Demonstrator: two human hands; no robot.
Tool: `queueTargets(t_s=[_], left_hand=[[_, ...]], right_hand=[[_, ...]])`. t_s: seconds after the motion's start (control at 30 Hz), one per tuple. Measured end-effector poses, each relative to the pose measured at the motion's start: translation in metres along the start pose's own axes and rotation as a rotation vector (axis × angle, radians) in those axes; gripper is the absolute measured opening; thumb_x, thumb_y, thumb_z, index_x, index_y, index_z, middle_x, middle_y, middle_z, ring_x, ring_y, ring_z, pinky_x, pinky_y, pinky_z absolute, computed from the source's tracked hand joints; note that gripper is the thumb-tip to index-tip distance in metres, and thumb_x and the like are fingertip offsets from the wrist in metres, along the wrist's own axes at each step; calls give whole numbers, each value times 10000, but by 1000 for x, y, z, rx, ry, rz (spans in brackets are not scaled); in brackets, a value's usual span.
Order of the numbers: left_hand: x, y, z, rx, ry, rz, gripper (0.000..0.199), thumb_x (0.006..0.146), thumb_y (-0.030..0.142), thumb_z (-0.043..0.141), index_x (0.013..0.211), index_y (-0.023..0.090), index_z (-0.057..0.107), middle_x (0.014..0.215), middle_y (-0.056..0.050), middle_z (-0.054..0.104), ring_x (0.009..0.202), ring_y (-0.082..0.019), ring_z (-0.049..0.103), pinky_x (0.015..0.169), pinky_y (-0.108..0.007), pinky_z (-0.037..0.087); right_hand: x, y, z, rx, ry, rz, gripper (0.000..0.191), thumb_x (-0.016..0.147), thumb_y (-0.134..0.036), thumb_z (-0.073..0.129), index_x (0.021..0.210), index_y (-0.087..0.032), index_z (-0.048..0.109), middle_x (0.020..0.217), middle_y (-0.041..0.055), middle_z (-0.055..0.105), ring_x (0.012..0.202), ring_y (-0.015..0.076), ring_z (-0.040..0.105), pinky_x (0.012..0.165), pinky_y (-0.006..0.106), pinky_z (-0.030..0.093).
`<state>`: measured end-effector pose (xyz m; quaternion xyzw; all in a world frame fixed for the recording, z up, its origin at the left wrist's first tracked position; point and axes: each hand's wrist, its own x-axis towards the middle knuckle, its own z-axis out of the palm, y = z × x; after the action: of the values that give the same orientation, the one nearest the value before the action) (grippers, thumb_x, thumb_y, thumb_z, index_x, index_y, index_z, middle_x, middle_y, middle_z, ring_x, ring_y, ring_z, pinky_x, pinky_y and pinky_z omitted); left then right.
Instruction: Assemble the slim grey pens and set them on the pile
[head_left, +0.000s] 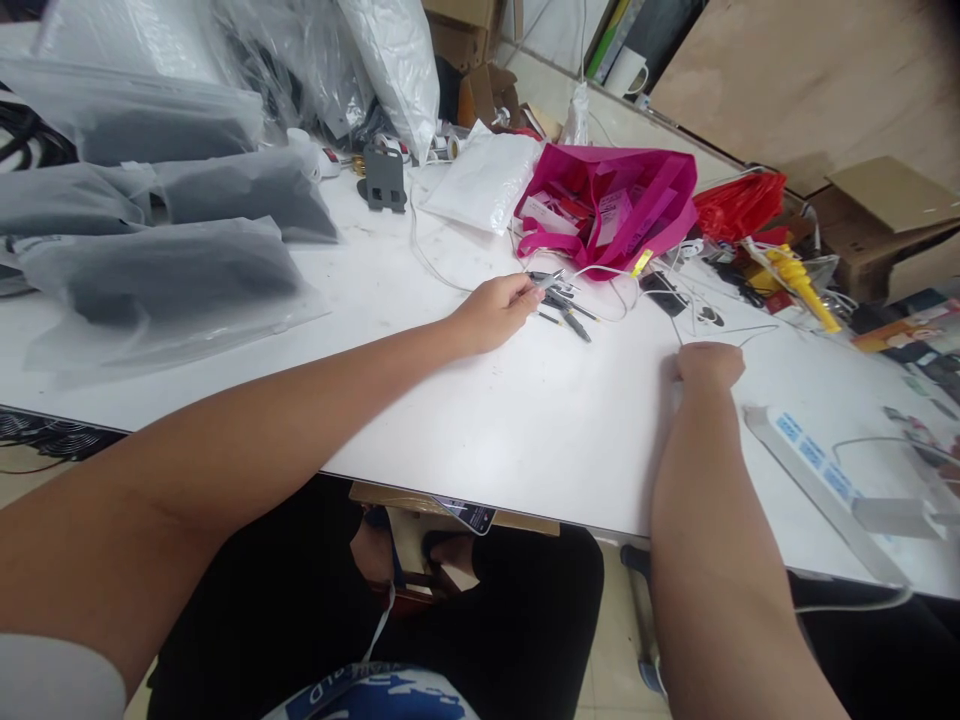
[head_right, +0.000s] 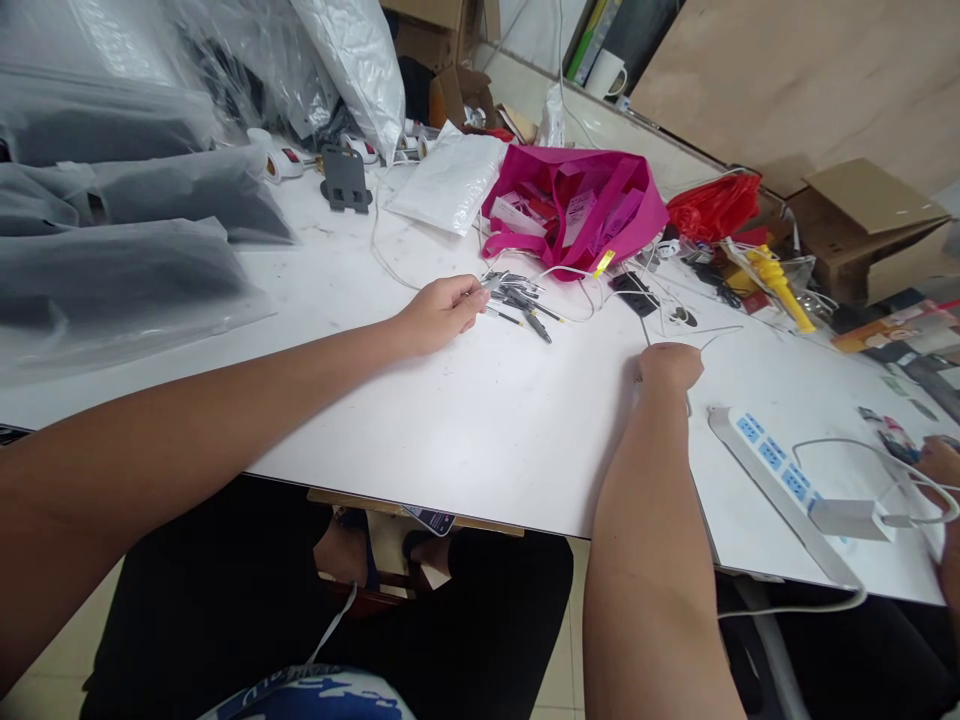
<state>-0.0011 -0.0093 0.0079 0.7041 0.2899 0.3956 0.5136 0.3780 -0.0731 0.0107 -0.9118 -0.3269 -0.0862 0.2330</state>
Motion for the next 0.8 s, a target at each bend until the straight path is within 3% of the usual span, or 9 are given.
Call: queueTargets(t_s=[0.1, 0.2, 0.3, 0.43, 0.57, 0.67, 0.73, 0.8], left_hand=[[-1, 0, 0, -8, 3, 13, 341, 1053, 351, 534, 742, 229, 465, 624, 21, 478, 565, -119, 379, 590, -327, 276], [0, -1, 0, -21, 1, 27, 354, 1055, 359, 537, 737, 232, 446, 625, 23, 451, 577, -122, 387, 587, -326, 272], [1, -4, 0, -28, -5, 36, 352, 1057, 364, 542, 743, 232, 452, 630, 24, 434, 583, -123, 396, 581, -323, 273], [1, -5, 0, -22, -8, 39, 350, 1061, 353, 538, 745, 229, 452, 627, 23, 442, 575, -119, 393, 571, -319, 274], [1, -4, 0, -11, -17, 38, 347, 1063, 350, 529, 749, 228, 450, 630, 29, 426, 576, -115, 384, 565, -314, 274], [1, -3, -1, -6, -17, 27, 344, 1060, 352, 530, 748, 229, 452, 638, 27, 428, 582, -117, 390, 569, -315, 278], [1, -4, 0, -9, -16, 29, 343, 1059, 365, 530, 751, 230, 462, 646, 22, 441, 587, -121, 397, 575, -319, 282], [1, -5, 0, -27, -10, 39, 348, 1056, 385, 537, 750, 233, 472, 645, 19, 440, 593, -128, 404, 581, -322, 282]], right_hand=[[-6, -2, -2, 18, 63, 186, 273, 711, 8, 637, 660, -255, 582, 614, -34, 365, 740, 232, 473, 813, 413, 431], [-10, -6, -3, 25, 91, 248, 84, 835, -132, 701, 847, -187, 762, 668, 20, 518, 765, 239, 531, 828, 397, 450], [-12, -10, -3, 10, 134, 265, 271, 969, -259, 641, 1043, -82, 834, 874, 168, 709, 896, 285, 640, 874, 406, 449], [-11, -13, -2, 9, 180, 265, 440, 1059, -213, 450, 1254, 3, 780, 1176, 298, 751, 1102, 338, 706, 918, 415, 449], [-9, -11, -2, 49, 173, 253, 424, 981, -86, 478, 1321, -57, 730, 1210, 229, 754, 1072, 275, 695, 883, 362, 471], [-7, -6, -1, 65, 118, 203, 316, 836, -15, 610, 1076, -136, 776, 962, 114, 722, 860, 222, 611, 857, 342, 470], [-6, -5, -2, 69, 91, 151, 248, 781, 13, 610, 884, -177, 732, 777, 39, 592, 732, 201, 502, 833, 370, 455], [-5, -6, -4, 75, 60, 37, 248, 800, 11, 537, 844, -191, 675, 690, -8, 444, 673, 202, 411, 799, 418, 423]])
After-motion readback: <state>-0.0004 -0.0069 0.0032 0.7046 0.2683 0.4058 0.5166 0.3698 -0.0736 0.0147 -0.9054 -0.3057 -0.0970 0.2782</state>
